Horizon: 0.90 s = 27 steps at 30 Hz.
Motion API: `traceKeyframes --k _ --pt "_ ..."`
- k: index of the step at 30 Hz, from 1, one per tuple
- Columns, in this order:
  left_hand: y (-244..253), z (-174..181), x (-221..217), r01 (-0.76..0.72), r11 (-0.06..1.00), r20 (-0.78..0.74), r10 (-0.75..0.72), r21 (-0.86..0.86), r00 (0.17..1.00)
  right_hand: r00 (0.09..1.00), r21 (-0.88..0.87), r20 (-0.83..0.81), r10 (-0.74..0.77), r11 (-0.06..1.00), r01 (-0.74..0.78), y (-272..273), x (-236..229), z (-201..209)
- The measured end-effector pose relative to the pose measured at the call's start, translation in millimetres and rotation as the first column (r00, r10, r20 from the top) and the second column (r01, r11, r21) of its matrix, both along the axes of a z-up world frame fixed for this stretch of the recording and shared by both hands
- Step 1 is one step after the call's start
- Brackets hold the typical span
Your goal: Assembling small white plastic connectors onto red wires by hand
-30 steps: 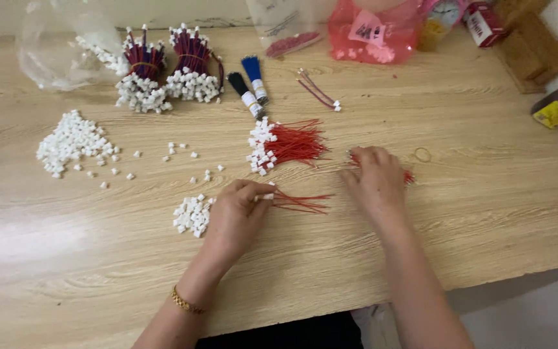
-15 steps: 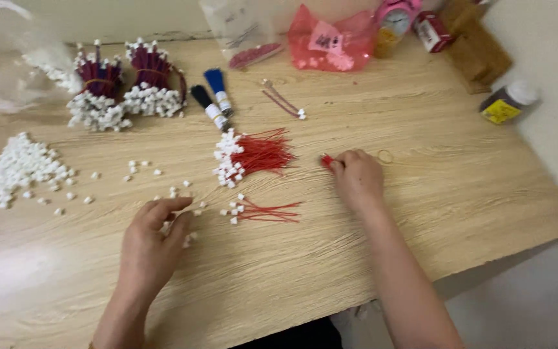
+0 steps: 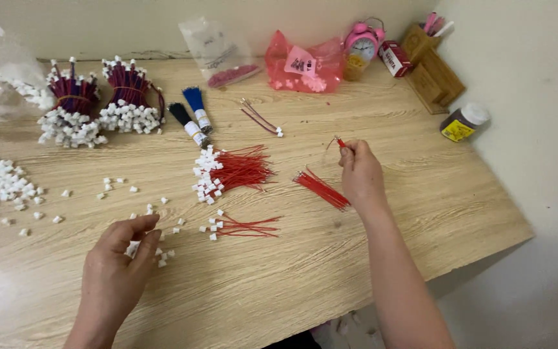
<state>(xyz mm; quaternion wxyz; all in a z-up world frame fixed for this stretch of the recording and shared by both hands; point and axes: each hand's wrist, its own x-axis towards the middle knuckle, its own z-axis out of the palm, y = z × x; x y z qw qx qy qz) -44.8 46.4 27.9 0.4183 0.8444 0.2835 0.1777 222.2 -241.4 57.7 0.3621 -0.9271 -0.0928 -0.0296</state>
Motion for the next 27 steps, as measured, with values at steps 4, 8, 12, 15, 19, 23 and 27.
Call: traceKeyframes --k 4,8,12,15,19,23,27 --pt "-2 1 -1 0.001 1.0 0.006 -0.001 -0.01 1.0 0.997 0.018 -0.075 0.01 1.0 -0.008 1 -3 -2" --pt "-6 10 -5 -0.002 0.998 -0.03 0.0 -0.066 1.0 0.989 0.353 -0.126 0.074 0.935 -0.025 5 -8 -3" --pt "-9 12 -4 -0.032 0.992 -0.03 0.028 -0.121 0.999 0.969 0.608 -0.212 0.127 0.793 0.029 11 -16 8" --pt "-2 -11 -4 0.028 0.999 0.009 -0.029 0.043 1.0 0.967 0.774 -0.118 0.224 0.631 -0.052 9 -1 -11" --pt "-10 18 -5 -0.027 0.998 -0.072 0.024 -0.05 0.997 0.978 0.682 -0.114 0.172 0.73 -0.049 8 -23 6" --pt "10 -1 -10 0.033 0.987 0.02 -0.036 0.158 0.999 0.97 0.721 -0.059 0.234 0.682 -0.12 17 -71 4" --pt "17 -3 -5 0.093 0.933 0.029 -0.11 0.348 0.993 0.923 0.628 -0.042 0.382 0.728 -0.273 36 -116 6"
